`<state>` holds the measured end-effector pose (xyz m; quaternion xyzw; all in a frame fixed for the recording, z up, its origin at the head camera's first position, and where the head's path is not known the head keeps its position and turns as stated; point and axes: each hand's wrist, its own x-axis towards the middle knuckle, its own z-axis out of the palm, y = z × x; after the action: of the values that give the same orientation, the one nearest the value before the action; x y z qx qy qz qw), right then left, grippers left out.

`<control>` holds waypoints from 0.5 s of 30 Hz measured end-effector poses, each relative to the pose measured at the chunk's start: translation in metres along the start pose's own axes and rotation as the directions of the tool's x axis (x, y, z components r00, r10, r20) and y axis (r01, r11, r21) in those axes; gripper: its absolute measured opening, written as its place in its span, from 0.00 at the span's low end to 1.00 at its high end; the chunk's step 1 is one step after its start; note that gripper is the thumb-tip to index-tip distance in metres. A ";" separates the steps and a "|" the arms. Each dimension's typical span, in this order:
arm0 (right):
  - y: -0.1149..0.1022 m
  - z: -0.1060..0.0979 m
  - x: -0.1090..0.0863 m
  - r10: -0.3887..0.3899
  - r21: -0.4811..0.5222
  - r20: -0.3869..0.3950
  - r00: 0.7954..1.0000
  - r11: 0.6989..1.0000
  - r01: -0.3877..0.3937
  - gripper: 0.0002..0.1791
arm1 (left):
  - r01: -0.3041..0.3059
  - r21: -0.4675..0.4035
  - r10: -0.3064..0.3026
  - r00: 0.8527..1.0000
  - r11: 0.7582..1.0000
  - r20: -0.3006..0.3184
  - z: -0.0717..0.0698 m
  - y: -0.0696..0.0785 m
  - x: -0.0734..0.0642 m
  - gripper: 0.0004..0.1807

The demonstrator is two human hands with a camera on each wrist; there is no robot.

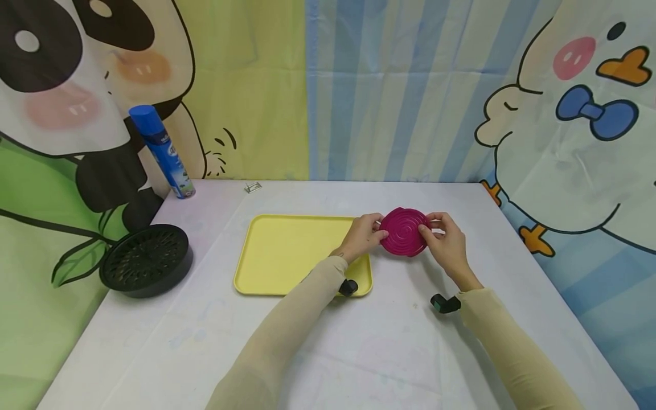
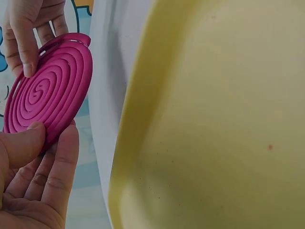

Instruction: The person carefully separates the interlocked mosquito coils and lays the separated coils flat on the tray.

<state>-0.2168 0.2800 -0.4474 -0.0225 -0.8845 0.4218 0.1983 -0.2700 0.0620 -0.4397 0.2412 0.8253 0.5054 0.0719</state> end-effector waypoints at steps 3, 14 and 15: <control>0.000 0.000 -0.001 0.001 -0.012 -0.001 1.000 1.000 -0.001 0.18 | 0.003 0.006 -0.003 1.000 1.000 0.001 0.000 -0.001 -0.001 0.08; 0.002 0.000 -0.003 -0.015 0.006 -0.012 1.000 1.000 0.015 0.16 | -0.010 0.036 0.009 1.000 0.999 0.001 0.000 0.000 -0.001 0.09; 0.002 0.000 -0.003 -0.015 0.008 -0.013 1.000 1.000 0.015 0.16 | -0.012 0.035 0.012 1.000 0.999 0.001 0.000 0.001 -0.001 0.10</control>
<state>-0.2139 0.2804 -0.4497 -0.0177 -0.8816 0.4239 0.2070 -0.2685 0.0619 -0.4394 0.2475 0.8325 0.4915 0.0649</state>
